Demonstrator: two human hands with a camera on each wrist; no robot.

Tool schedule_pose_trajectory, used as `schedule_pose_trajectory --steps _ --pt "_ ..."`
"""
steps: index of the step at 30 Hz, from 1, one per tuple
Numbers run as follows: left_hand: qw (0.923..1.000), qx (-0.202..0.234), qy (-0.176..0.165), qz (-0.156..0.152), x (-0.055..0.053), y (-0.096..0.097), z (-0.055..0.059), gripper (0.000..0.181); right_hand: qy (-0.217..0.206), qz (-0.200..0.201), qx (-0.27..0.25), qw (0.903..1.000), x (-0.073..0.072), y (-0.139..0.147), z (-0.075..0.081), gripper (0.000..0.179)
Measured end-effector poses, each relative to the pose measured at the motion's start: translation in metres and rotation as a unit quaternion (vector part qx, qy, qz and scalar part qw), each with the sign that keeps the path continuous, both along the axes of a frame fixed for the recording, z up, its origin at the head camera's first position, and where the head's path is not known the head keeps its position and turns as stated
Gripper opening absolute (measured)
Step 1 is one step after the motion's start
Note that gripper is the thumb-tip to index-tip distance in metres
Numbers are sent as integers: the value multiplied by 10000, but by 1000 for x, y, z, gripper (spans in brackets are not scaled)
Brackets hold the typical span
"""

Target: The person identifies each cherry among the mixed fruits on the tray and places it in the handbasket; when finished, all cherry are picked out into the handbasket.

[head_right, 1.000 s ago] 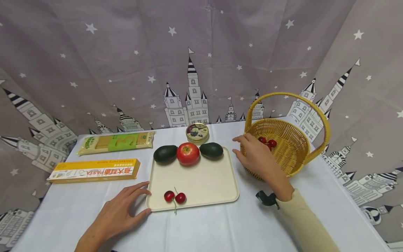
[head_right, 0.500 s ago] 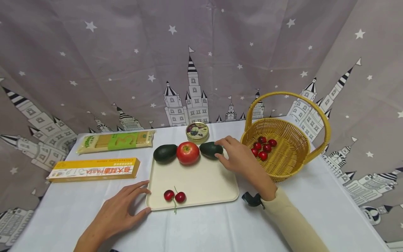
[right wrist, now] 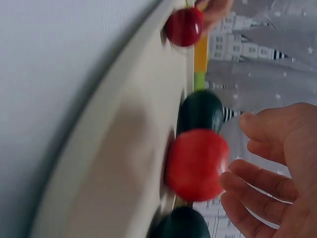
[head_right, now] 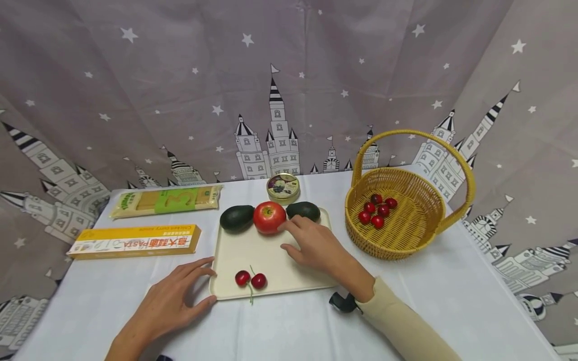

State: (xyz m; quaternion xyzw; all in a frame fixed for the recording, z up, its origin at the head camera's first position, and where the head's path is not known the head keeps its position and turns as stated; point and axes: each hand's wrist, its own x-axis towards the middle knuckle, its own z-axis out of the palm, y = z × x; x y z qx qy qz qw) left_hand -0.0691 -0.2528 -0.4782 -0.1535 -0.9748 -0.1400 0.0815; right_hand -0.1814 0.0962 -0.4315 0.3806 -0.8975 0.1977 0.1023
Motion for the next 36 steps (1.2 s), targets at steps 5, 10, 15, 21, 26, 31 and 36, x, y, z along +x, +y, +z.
schedule_pose_trajectory --steps 5,10,15,21,26,31,36 --pt "10000 8 -14 10 0 0 -1 44 -161 278 105 9994 13 -10 -3 40" --pt "10000 20 -17 10 1 0 -1 44 -236 649 133 9975 22 -19 -9 36" --pt "10000 50 -6 3 1 0 0 44 -355 968 165 9945 26 -26 -17 36" --pt "10000 81 -4 -2 0 0 1 44 -757 996 238 9919 34 -32 -24 37" --pt "10000 86 -15 1 0 0 1 45 -912 1062 356 9895 40 -38 -27 34" --pt "9999 105 -8 -9 0 0 1 44 -1055 1084 509 9872 45 -41 -30 29" --pt "10000 85 5 1 0 0 2 44 -1045 1121 533 9867 46 -42 -32 28"
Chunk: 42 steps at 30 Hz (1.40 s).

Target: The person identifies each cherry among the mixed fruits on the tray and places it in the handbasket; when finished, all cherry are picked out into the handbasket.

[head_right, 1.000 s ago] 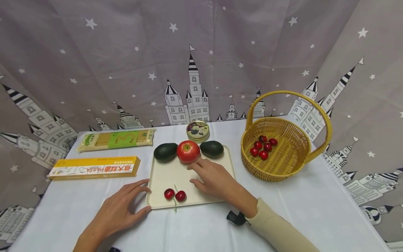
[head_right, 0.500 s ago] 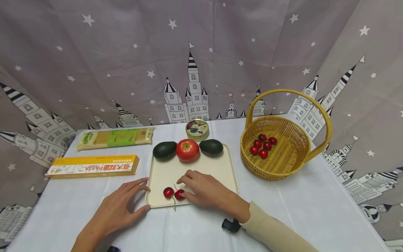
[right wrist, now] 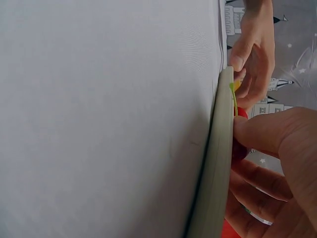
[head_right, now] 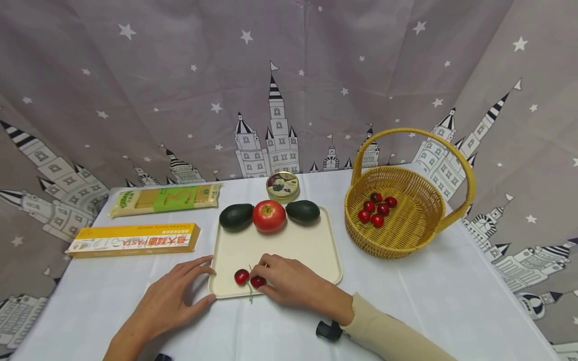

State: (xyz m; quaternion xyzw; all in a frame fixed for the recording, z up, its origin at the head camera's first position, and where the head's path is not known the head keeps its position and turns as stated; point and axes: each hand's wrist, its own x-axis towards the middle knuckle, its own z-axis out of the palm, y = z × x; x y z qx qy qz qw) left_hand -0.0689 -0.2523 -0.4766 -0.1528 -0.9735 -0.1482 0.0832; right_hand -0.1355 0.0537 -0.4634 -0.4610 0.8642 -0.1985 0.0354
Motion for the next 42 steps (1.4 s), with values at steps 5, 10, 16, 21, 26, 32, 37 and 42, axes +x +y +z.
schedule_pose_trajectory --steps 5,10,16,21,26,32,37,42 --pt "10000 -30 -17 -6 0 0 1 44 115 37 -51 9999 0 1 -2 27" --pt "10000 -35 0 -1 0 -1 0 44 208 51 -107 9997 0 1 -2 25" --pt "10000 -33 48 -11 0 -1 -1 44 150 -73 -221 9996 -2 4 2 25" --pt "10000 -47 27 -8 0 0 -2 44 63 -247 -291 9993 -7 9 9 25" --pt "10000 -48 44 -1 -1 0 -2 44 145 -347 -435 9983 -14 15 15 25" --pt "10000 -41 3 10 0 0 -2 44 379 -388 -717 9960 -20 23 20 24" --pt "10000 -39 18 -14 0 0 -1 43 310 -567 -820 9945 -22 32 22 25" --pt "10000 -20 65 -33 0 0 -1 43 228 -813 -815 9931 -23 42 24 24"
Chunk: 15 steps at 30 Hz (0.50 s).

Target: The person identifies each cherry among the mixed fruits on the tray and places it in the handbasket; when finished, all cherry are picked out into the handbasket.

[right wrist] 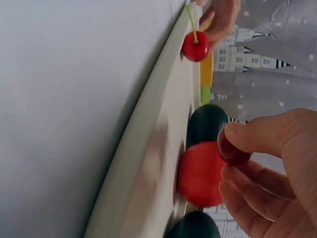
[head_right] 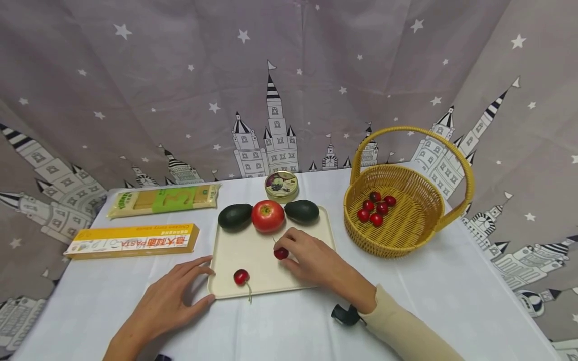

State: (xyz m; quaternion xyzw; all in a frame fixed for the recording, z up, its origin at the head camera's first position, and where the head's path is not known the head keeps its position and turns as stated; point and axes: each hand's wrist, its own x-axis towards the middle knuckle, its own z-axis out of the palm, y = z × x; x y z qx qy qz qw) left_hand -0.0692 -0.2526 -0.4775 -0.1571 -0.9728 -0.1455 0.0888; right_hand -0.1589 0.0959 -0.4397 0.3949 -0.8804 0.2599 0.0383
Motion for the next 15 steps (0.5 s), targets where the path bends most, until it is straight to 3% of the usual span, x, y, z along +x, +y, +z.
schedule_pose_trajectory --steps 6,15 --pt "10000 -1 1 17 1 -1 -1 44 -9 -213 8 9998 -1 15 3 27" --pt "10000 4 -10 24 0 0 -1 44 408 -366 -100 9984 -6 42 9 33"
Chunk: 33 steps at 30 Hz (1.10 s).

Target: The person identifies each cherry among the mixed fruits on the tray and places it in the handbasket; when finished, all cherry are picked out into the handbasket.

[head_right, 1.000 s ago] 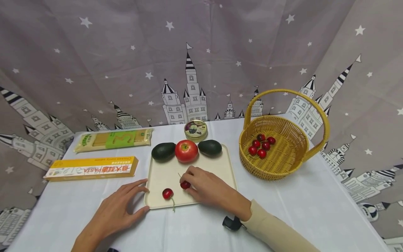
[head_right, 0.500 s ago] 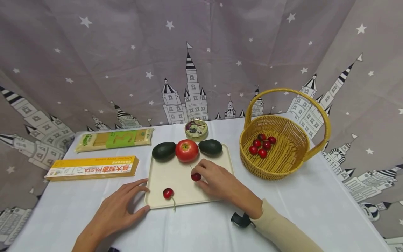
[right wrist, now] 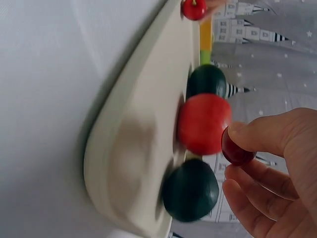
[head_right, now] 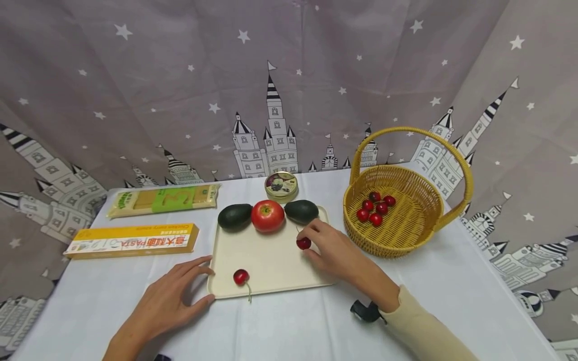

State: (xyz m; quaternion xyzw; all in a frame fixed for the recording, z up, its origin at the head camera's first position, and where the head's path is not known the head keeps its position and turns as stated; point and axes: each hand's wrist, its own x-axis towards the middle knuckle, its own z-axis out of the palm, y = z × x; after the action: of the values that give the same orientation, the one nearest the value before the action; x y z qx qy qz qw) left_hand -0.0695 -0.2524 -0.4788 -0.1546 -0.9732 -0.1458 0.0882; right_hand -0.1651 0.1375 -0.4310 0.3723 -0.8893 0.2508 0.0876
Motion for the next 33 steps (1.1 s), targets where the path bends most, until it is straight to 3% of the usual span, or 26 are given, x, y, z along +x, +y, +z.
schedule_pose_trajectory --steps 33 --pt "10000 9 55 -19 1 -1 -1 44 661 -945 -289 9929 -12 74 13 39"
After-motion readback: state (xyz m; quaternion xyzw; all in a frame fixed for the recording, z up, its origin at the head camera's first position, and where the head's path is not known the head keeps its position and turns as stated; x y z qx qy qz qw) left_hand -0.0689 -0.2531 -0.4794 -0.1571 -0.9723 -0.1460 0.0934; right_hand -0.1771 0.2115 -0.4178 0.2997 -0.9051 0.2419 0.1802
